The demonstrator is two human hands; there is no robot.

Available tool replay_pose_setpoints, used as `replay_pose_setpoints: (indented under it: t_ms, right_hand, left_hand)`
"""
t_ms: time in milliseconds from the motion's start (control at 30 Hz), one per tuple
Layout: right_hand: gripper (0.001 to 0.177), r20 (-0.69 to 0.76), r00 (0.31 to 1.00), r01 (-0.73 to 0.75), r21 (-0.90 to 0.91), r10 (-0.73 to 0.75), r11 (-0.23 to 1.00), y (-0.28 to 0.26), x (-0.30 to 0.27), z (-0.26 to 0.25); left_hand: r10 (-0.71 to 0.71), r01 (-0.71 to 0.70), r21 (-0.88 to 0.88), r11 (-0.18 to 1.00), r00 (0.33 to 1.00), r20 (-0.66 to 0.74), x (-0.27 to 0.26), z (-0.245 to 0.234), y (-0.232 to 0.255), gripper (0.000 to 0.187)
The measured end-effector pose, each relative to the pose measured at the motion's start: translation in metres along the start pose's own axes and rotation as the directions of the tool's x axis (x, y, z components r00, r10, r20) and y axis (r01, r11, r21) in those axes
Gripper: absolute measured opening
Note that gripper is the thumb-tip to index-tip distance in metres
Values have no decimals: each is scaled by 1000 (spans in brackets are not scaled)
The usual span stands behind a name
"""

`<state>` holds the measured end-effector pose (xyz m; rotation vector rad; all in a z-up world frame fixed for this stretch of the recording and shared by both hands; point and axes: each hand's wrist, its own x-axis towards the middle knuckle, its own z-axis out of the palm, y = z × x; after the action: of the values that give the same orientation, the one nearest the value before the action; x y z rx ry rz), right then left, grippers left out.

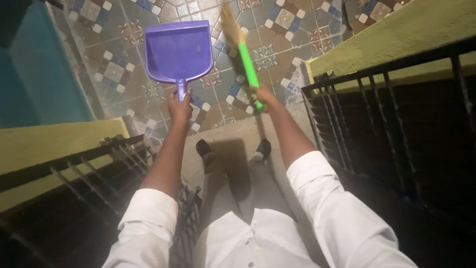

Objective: The person sweeps a tiled floor using a broom and dustpan, moving debris into the dustpan. The person walks around the room, sweeping different areas and collecting the debris.

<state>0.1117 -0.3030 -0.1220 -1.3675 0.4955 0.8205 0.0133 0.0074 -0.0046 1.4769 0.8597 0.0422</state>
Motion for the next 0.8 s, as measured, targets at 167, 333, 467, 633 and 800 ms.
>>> replay_pose_setpoints:
  t_ms: [167,333,467,633,800]
  right_hand:
    - [36,-335,926,108,-212,-176,971,6,10,-55]
    - [29,-497,845,74,-258,-198,963,19,20,-114]
    - [23,-383,924,-82,-159,15,984,17,44,-114]
    - [18,-148,986,12,-425,-83,905,31,65,-44]
    - [35,-62,992,84,-336,-112,938,30,63,-7]
  left_hand:
    - [17,-17,21,1000,1000,-14,7,2,16,45]
    - [-12,12,34,999,1000,-4,2,-11,12,45]
    - [2,-1,116,993,1000,-10,7,-19,-5,45]
    - [-54,54,78,995,998,-10,6,-13,-27,42]
    - [-18,15,69,998,999,44,-3,-7,-30,41]
